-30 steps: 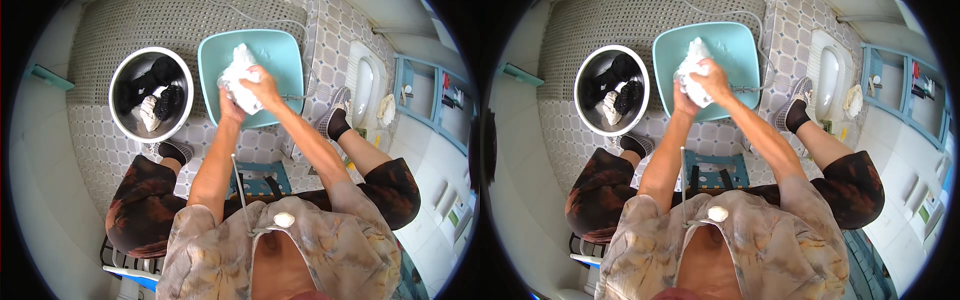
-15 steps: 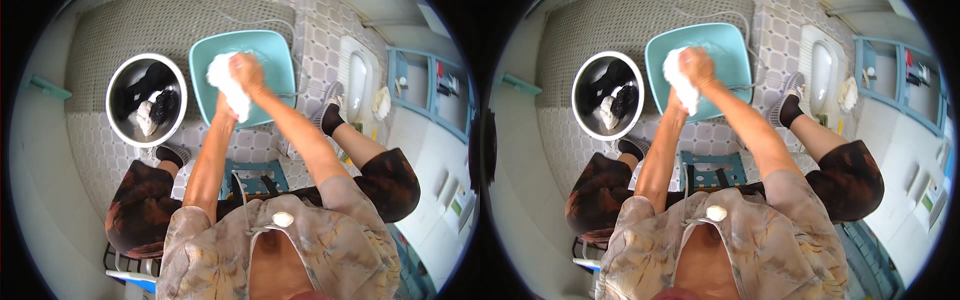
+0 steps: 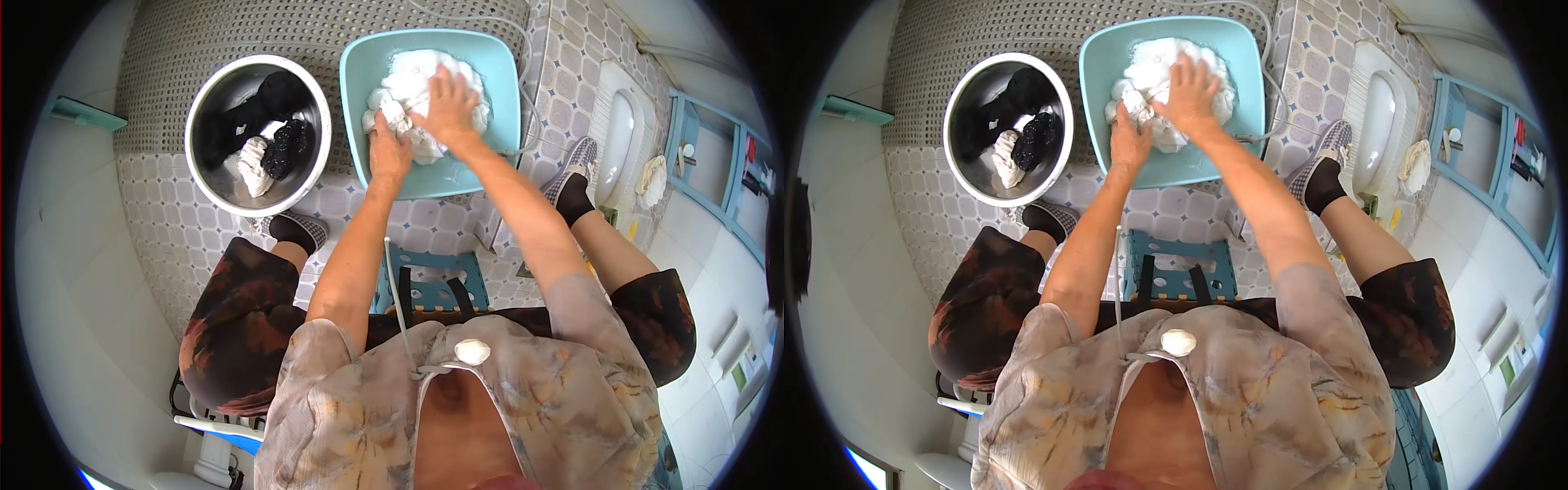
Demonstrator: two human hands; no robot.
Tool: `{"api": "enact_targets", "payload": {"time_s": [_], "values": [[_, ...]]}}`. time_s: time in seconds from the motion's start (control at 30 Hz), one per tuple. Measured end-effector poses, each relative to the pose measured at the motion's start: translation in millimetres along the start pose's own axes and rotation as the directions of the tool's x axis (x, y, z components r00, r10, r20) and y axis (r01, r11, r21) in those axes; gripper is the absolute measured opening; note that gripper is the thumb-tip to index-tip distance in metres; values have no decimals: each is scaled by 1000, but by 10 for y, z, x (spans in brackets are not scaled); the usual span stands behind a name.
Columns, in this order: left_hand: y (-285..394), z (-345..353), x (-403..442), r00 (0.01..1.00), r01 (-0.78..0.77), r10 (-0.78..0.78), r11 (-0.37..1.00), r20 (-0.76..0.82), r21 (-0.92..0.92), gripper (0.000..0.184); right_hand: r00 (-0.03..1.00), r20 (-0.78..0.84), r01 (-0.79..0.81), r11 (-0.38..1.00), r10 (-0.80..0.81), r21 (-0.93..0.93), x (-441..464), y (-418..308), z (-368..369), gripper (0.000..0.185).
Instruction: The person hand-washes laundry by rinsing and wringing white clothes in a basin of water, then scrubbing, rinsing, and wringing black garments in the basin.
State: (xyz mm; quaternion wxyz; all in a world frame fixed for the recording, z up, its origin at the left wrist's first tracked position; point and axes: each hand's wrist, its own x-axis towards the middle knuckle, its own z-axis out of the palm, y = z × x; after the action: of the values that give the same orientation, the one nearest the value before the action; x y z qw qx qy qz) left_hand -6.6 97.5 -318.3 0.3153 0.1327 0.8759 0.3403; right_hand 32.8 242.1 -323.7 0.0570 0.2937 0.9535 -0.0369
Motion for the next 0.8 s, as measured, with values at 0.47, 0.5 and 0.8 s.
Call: {"api": "enact_targets", "payload": {"time_s": [0.47,0.5,0.8], "values": [[147,-238,214,980,-90,-17,848,-197,-522,35,968,250,-30,972,-29,231,-214,242,-391,70],[259,-311,177,988,-82,-21,767,-152,-637,29,970,217,50,962,-111,269,-273,217,-458,69],[1079,-973,4,930,-306,366,731,-27,-610,35,971,239,-237,133,3,962,-436,89,-879,34]]}}
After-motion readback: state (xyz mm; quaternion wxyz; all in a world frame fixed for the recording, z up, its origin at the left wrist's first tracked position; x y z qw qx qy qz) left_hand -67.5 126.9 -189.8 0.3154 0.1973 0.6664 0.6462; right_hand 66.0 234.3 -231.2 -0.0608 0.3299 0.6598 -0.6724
